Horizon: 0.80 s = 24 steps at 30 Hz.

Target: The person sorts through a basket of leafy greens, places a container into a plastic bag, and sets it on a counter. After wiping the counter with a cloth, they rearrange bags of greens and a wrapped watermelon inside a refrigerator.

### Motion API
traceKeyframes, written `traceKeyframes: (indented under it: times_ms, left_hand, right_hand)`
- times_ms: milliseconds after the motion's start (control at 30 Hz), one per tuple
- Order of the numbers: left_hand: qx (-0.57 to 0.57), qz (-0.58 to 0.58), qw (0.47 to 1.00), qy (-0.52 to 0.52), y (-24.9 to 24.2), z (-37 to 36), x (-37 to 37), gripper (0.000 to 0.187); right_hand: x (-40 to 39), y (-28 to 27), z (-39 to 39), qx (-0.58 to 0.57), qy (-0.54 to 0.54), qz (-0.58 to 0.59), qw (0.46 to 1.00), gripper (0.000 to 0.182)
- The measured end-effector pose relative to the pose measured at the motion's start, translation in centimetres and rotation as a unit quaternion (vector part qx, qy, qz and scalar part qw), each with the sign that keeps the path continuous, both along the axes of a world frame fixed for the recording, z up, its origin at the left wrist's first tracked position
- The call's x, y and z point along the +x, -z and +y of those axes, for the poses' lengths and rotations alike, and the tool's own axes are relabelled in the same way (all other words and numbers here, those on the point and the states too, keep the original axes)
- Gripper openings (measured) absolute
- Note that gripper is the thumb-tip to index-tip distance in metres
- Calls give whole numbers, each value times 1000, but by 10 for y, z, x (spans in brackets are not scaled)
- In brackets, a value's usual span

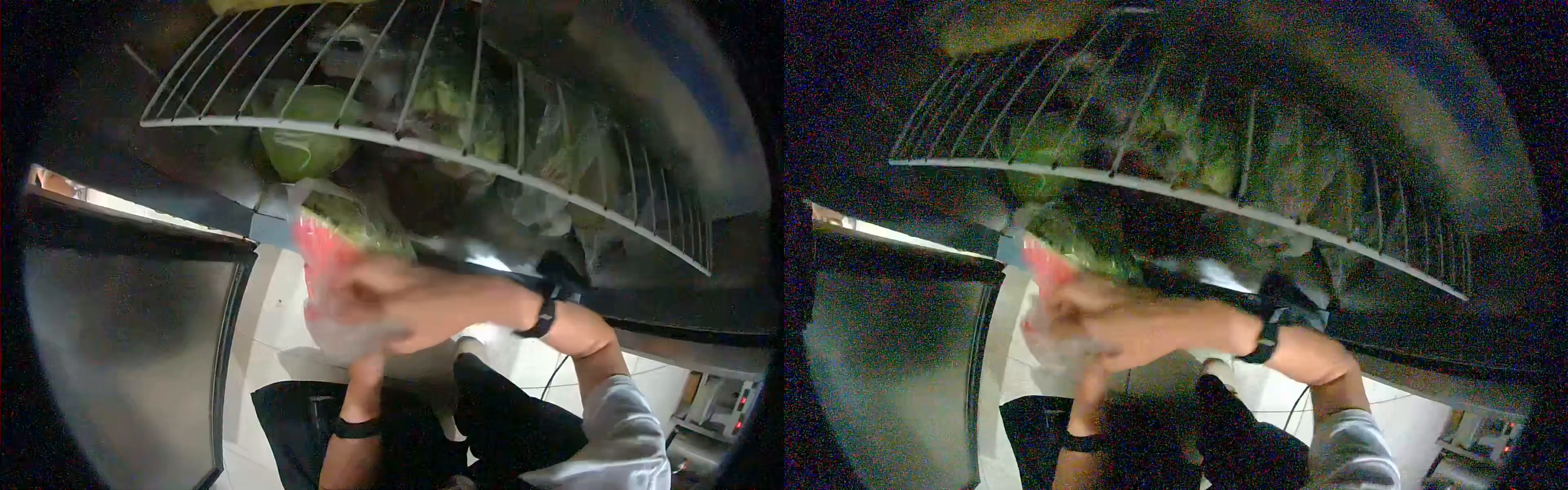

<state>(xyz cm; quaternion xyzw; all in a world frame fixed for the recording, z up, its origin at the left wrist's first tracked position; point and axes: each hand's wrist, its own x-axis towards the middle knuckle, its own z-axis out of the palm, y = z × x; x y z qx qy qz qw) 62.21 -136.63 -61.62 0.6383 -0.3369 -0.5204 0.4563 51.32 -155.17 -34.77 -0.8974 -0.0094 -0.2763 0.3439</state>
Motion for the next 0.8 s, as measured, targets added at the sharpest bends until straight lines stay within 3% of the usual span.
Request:
traceKeyframes:
  times_ms: [67, 133, 167, 200, 233, 267, 333, 367, 400, 433, 467, 500, 567, 600, 667, 700, 767, 800]
  left_hand:
    - [7, 31, 999, 13, 14, 8, 9, 27]
    - [0, 74, 997, 35, 26, 25, 14, 25]
    - [-9, 95, 994, 49, 33, 34, 17, 24]
    - [-35, 124, 989, 70, 39, 46, 19, 23]
    - [-103, 162, 975, 109, 48, 56, 21, 22]
    - [-194, 207, 945, 163, 58, 61, 26, 21]
    - [-344, 274, 857, 269, 70, 60, 30, 20]
    - [-411, 293, 794, 339, 72, 49, 34, 19]
    - [-263, 233, 911, 216, 26, 57, 16, 19]
    - [38, 136, 986, 83, -42, 50, -7, 20]
    - [133, 100, 985, 53, -86, 32, -22, 21]
    - [158, 67, 984, 38, -120, 10, -36, 22]
    - [-27, -132, 990, 34, -151, -40, -58, 23]
    - [-75, -162, 984, 23, -151, -60, -70, 24]
    - [-102, -130, 986, -1, -147, -94, -85, 28]
    - [-105, -102, 989, -7, -150, -98, -87, 31]
    - [-106, -58, 992, -22, -154, -101, -90, 36]
    - [-107, -41, 993, -33, -158, -100, -88, 39]
  right_hand:
    - [-39, 123, -75, 264, 145, 62, 951, 49]
    - [-44, 90, -70, 148, 265, 12, 953, 36]
    - [-39, 107, -73, 150, 264, 10, 953, 36]
    - [-30, 137, -79, -17, 318, 77, 945, 39]
    - [-26, 156, -81, -181, 362, 138, 904, 41]
    - [-32, 157, -77, -176, 364, 132, 905, 41]
    - [-50, 150, -65, -73, 341, 229, 909, 42]
    - [-67, 147, -59, -83, 322, 228, 915, 43]
    - [-87, 145, -50, -95, 301, 226, 922, 45]
    - [-104, 130, -35, -17, 324, 269, 907, 45]
    - [-120, 115, -20, 60, 344, 309, 885, 45]
    - [-137, 119, -15, 59, 346, 310, 884, 45]
    - [-174, 129, -9, 22, 432, 339, 836, 44]
    - [-187, 135, -8, 23, 433, 334, 837, 44]
    - [-197, 142, -8, -49, 538, 381, 751, 45]
    - [-198, 137, -4, -53, 542, 389, 742, 45]
    - [-201, 141, -1, -212, 578, 339, 711, 38]
    - [-190, 123, 3, -212, 578, 340, 711, 38]
